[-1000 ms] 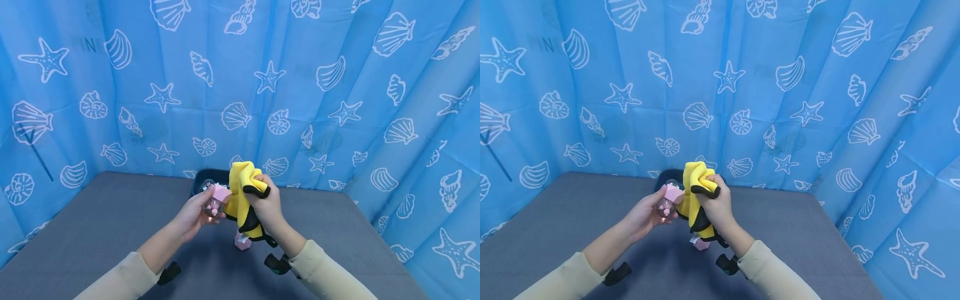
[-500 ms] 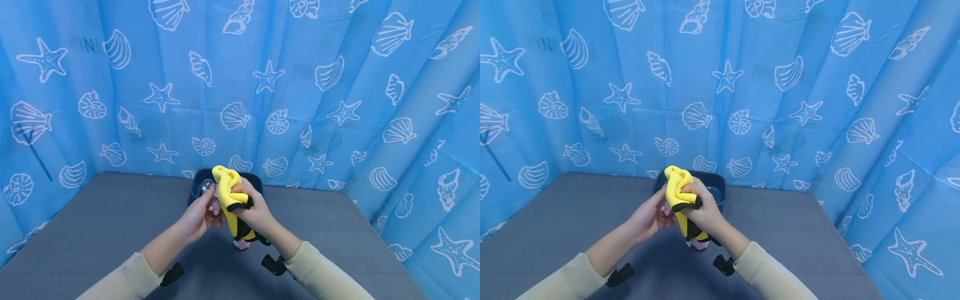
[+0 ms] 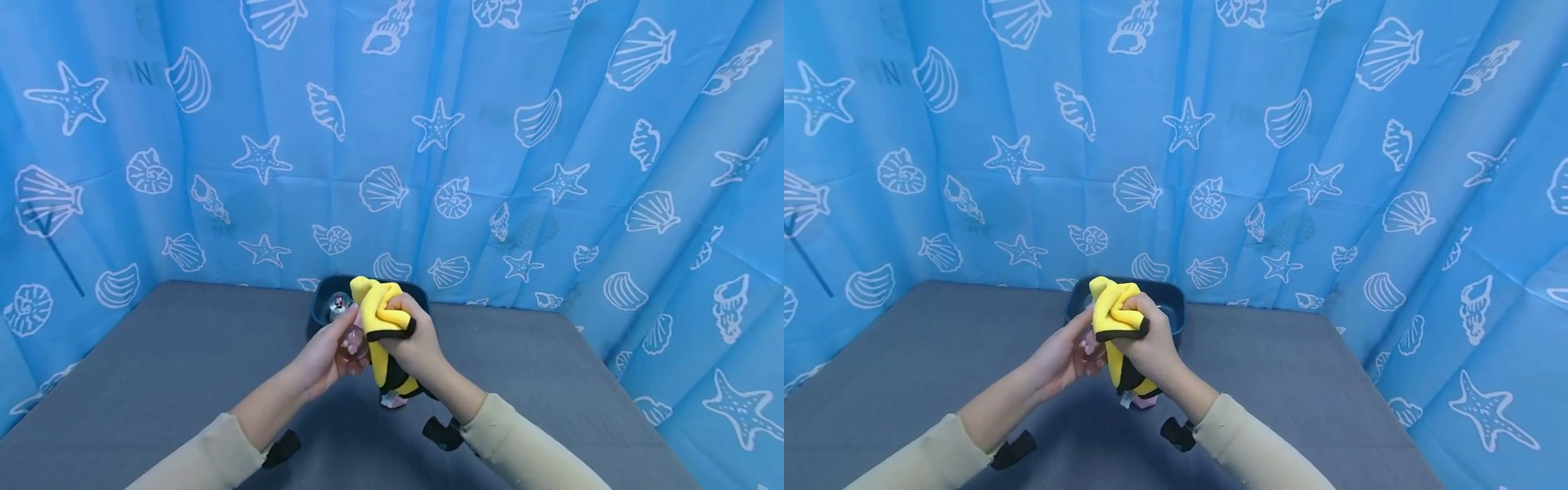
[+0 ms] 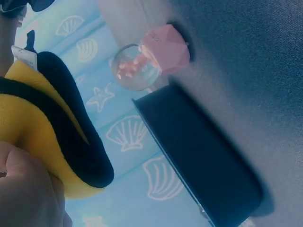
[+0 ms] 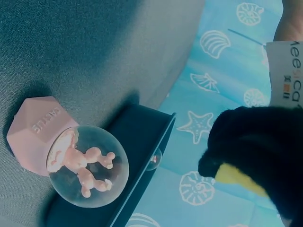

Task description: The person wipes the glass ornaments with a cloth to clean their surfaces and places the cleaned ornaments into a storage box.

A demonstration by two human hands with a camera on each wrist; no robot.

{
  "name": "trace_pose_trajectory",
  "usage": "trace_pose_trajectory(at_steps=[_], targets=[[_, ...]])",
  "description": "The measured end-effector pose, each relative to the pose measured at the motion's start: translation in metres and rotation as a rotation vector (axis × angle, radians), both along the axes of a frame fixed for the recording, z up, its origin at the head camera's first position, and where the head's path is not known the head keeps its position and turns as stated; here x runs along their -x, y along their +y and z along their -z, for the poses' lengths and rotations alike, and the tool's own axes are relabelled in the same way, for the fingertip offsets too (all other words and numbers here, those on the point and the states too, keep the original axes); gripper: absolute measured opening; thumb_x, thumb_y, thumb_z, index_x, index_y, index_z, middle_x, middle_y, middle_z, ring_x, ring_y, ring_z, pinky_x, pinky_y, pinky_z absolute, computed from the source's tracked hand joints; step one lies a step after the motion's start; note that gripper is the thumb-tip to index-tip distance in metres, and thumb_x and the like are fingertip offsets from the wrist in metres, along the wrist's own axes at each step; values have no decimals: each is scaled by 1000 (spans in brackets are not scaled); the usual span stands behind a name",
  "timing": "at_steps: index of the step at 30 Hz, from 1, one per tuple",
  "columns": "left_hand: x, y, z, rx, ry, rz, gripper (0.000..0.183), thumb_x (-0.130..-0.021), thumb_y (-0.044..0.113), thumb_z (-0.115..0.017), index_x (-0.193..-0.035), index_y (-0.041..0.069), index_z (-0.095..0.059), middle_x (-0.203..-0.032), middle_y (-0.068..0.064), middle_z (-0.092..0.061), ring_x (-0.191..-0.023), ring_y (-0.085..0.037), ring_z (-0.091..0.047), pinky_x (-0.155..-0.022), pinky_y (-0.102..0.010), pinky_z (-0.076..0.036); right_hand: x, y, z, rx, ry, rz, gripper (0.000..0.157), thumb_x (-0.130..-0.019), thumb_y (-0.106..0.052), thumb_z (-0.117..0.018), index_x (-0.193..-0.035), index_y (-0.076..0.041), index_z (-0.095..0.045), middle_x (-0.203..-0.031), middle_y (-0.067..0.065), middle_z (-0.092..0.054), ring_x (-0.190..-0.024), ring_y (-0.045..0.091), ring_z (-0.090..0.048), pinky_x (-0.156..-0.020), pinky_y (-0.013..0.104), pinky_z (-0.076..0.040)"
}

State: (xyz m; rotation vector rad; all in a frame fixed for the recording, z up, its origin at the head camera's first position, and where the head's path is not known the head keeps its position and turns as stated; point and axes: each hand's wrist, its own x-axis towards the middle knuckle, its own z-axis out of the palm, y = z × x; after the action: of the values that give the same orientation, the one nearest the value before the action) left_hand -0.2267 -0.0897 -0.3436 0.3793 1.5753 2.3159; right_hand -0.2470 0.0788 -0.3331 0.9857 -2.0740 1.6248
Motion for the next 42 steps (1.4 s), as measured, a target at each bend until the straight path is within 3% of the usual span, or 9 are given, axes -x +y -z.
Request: trace_pose_trajectory(at_steps=[6,9,16,24,30,37,42], targets=[[1,0,2,2,-16,6,47,-104,46,-36,-73,12,-47,-64,2,-46,-59,-13,-47,-52,-22,-37,-1,0,2,28,-8,77,27,-76,9,-67,-92,-2,-49,-91,10,-50,-83,25,-51,-69,31,-48],[0,0,2,22,-29,-10,41,-103,47,-38,-93,9,-50,-69,1,-51,-58,-11,-49,-52,-21,-39,-1,1,2,49,-15,89,27,-76,9,-67,-91,-2,-48,-90,10,-49,-81,24,-51,-68,30,-48],[-2,0,3,172,-3,-106,61,-100,53,-40,-128,-1,-45,-95,-7,-58,-69,-14,-58,-57,-22,-43,2,7,0,125,-116,108,26,-79,11,-65,-92,0,-46,-91,10,-48,-82,25,-53,-68,29,-49],[-2,-1,3,166,-48,-167,59,-101,51,-39,-130,0,-45,-95,-9,-57,-66,-12,-61,-58,-22,-44,0,14,-1,194,-190,127,23,-83,8,-64,-93,-1,-44,-91,11,-46,-77,24,-56,-66,29,-51],[-3,-2,4,180,-40,-207,58,-102,50,-37,-127,-2,-50,-93,-10,-60,-66,-13,-64,-60,-23,-47,-3,16,-3,188,-180,116,22,-84,8,-62,-94,0,-45,-92,11,-47,-77,24,-56,-67,29,-51],[-5,1,3,219,-52,-286,54,-104,47,-35,-129,2,-53,-104,-12,-62,-75,-18,-62,-65,-28,-45,-3,15,-3,168,-184,108,21,-83,8,-62,-94,0,-45,-90,11,-46,-76,24,-56,-66,30,-51],[-5,3,1,217,-62,-286,55,-104,47,-34,-129,1,-50,-106,-15,-57,-77,-20,-61,-63,-26,-45,-5,12,-3,116,-139,55,20,-84,4,-64,-95,1,-48,-88,10,-47,-75,24,-55,-65,31,-50]])
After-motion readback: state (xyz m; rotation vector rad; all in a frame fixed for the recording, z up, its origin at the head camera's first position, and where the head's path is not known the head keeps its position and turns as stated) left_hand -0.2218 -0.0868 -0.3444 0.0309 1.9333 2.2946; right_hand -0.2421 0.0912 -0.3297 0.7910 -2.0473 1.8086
